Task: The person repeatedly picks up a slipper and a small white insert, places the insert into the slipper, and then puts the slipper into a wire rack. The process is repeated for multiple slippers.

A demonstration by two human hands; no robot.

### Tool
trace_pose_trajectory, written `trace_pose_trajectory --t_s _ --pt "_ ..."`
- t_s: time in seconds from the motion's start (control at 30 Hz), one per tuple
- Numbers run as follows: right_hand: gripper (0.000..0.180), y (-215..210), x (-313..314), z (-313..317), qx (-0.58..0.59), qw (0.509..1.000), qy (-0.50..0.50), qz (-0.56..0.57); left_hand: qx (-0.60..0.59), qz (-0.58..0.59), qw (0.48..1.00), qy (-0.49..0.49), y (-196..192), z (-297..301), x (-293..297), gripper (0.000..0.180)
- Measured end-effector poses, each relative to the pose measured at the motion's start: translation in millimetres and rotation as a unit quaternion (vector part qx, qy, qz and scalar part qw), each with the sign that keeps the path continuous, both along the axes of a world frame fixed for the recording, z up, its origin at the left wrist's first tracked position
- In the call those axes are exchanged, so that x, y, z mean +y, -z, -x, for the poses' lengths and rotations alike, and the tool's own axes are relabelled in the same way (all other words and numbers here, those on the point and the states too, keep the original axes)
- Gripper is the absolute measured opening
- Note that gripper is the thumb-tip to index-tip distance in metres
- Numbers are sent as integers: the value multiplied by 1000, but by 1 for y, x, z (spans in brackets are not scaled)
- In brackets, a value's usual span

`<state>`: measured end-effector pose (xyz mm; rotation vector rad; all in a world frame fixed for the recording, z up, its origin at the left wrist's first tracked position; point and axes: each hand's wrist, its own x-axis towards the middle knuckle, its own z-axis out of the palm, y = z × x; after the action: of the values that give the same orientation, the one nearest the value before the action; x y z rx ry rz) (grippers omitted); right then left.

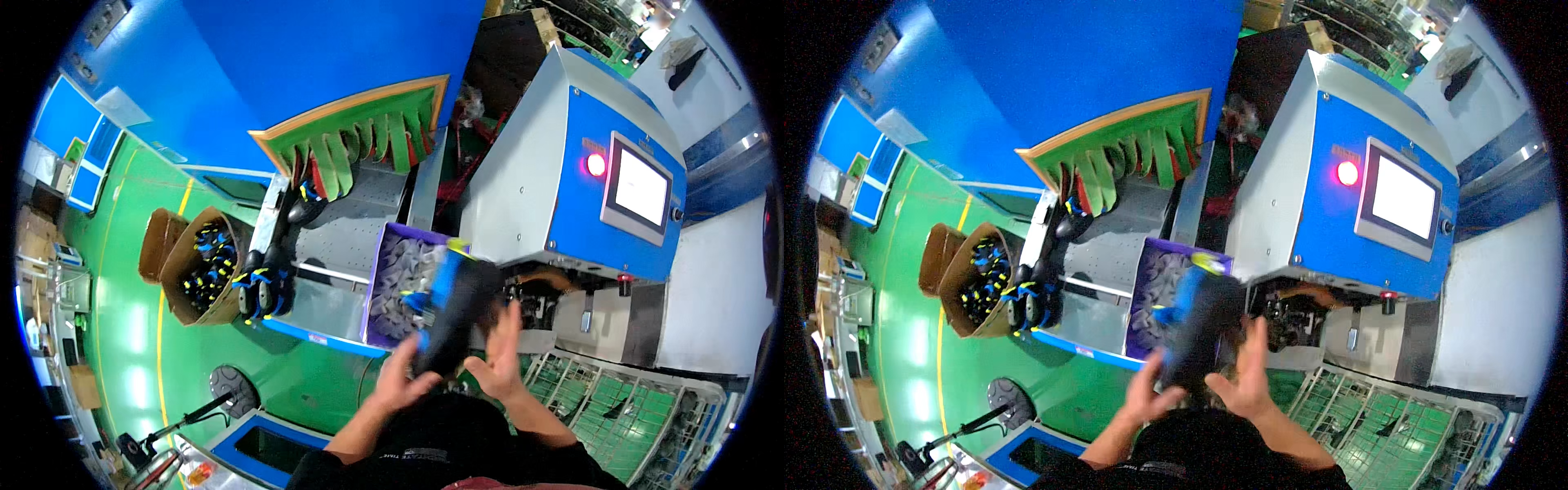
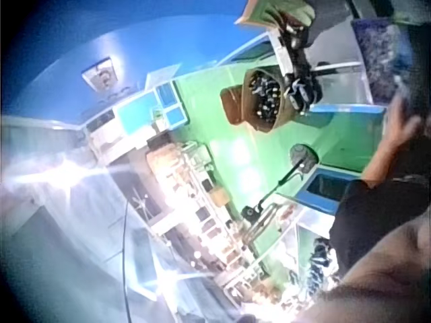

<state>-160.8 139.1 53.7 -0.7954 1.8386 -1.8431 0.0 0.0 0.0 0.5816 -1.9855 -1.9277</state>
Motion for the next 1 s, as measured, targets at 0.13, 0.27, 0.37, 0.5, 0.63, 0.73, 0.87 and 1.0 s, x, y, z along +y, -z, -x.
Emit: trace_pose_trajectory --t_s 0.13,0.27,0.37,0.5,0.63,0.73,0.87,1.0 --pt "101 8 -9 -9 -191 978 22 83 17 442 896 -44 -32 -4 0 72" --pt "123 -30 54 4 -146 984 -98 17 -58 235 969 -45 -25 31 42 67" --pt "130 -33 91 12 -79 990 -116 -13 -58 333 940 -45 -19 40 72 47" --pt "115 12 146 22 -211 977 -14 -21 -95 356 929 -46 -2 66 121 38" --pt "62 57 216 29 -484 845 49 221 -147 -170 958 -176 -5 107 114 43" --pt "63 21 230 22 -573 793 60 198 -101 -139 983 69 3 100 125 45" --pt "96 15 258 23 -483 875 -1 35 -221 -208 936 177 -8 106 145 50" --pt "105 29 251 31 -400 915 50 3 -200 -132 961 140 3 114 162 35"
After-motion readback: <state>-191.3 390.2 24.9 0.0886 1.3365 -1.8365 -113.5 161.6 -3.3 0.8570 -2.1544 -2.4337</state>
